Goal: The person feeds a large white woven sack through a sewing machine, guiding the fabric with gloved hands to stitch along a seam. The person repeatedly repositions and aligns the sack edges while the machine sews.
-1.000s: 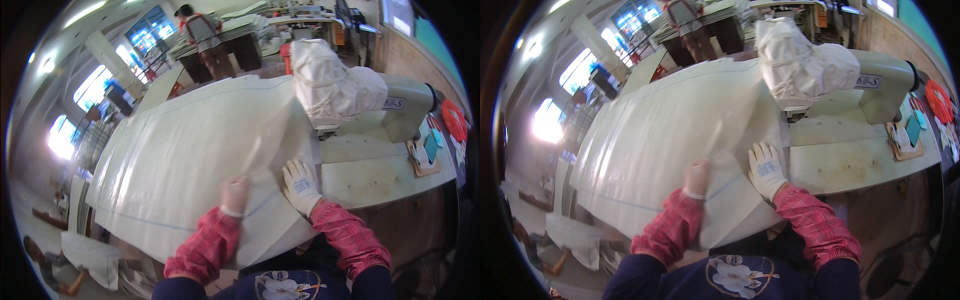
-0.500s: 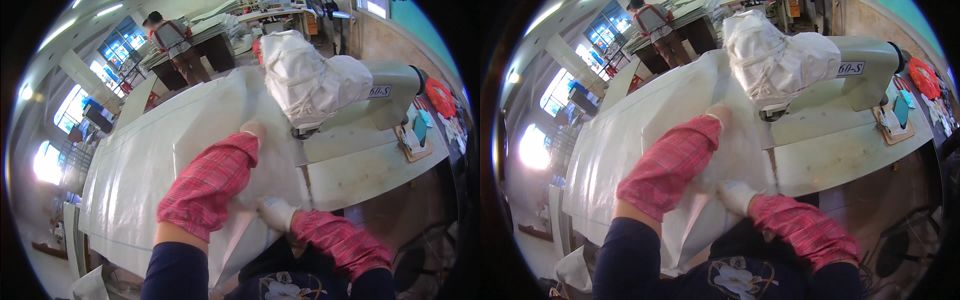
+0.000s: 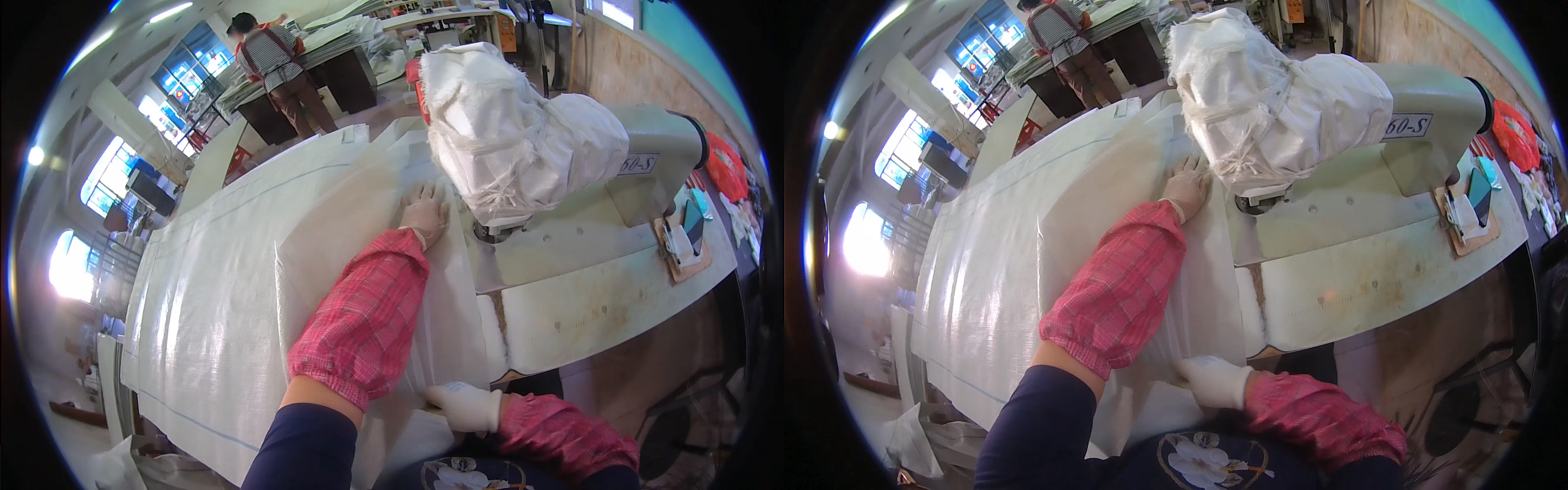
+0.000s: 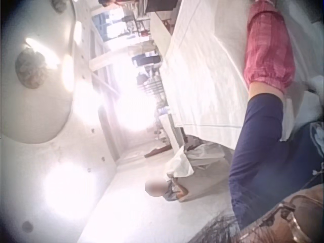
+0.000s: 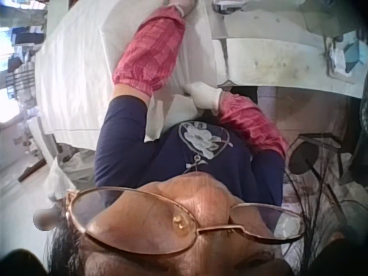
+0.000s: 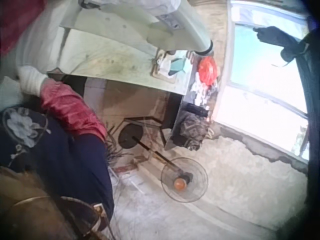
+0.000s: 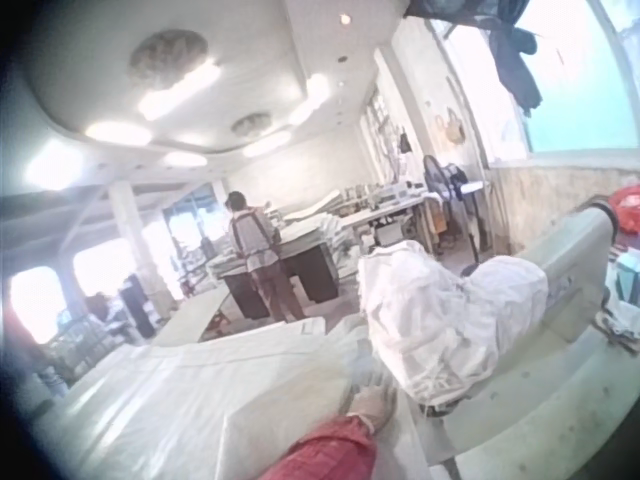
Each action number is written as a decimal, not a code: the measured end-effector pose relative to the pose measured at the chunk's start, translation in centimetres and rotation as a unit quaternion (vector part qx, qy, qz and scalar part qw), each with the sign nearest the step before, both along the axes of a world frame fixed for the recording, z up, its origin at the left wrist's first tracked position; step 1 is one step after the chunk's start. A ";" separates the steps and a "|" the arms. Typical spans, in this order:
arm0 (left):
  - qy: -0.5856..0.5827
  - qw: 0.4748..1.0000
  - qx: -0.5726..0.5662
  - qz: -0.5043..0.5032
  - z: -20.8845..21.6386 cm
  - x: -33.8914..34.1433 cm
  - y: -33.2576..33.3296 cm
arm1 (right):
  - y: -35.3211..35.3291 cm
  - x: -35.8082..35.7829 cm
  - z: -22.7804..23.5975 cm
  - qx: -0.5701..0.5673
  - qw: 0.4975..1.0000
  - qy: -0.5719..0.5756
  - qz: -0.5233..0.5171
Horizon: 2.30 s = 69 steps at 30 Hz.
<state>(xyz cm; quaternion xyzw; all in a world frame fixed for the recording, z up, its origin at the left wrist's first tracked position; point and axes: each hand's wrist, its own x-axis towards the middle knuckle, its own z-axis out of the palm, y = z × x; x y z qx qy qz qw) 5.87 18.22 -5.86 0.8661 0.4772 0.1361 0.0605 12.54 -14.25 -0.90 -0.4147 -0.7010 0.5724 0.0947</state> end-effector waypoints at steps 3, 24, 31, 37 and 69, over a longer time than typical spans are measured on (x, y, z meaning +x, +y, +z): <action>-0.022 0.999 0.020 0.031 -0.2 -0.4 0.0 | 0.8 2.0 1.9 0.032 0.992 -0.077 -0.100; 0.049 0.997 -0.004 0.057 3.6 2.6 -2.3 | 2.2 -0.7 -1.0 0.303 0.851 -0.353 -0.244; 0.068 0.993 -0.090 0.043 4.2 2.7 0.0 | 0.8 -0.5 1.1 0.238 0.884 -0.364 -0.170; -0.202 0.963 -0.166 0.062 3.0 2.8 -3.7 | -1.7 1.4 2.2 0.199 0.895 -0.367 -0.156; 0.188 0.912 -0.327 -0.158 25.4 -14.7 -22.5 | 5.5 6.4 9.1 0.157 0.980 0.115 0.041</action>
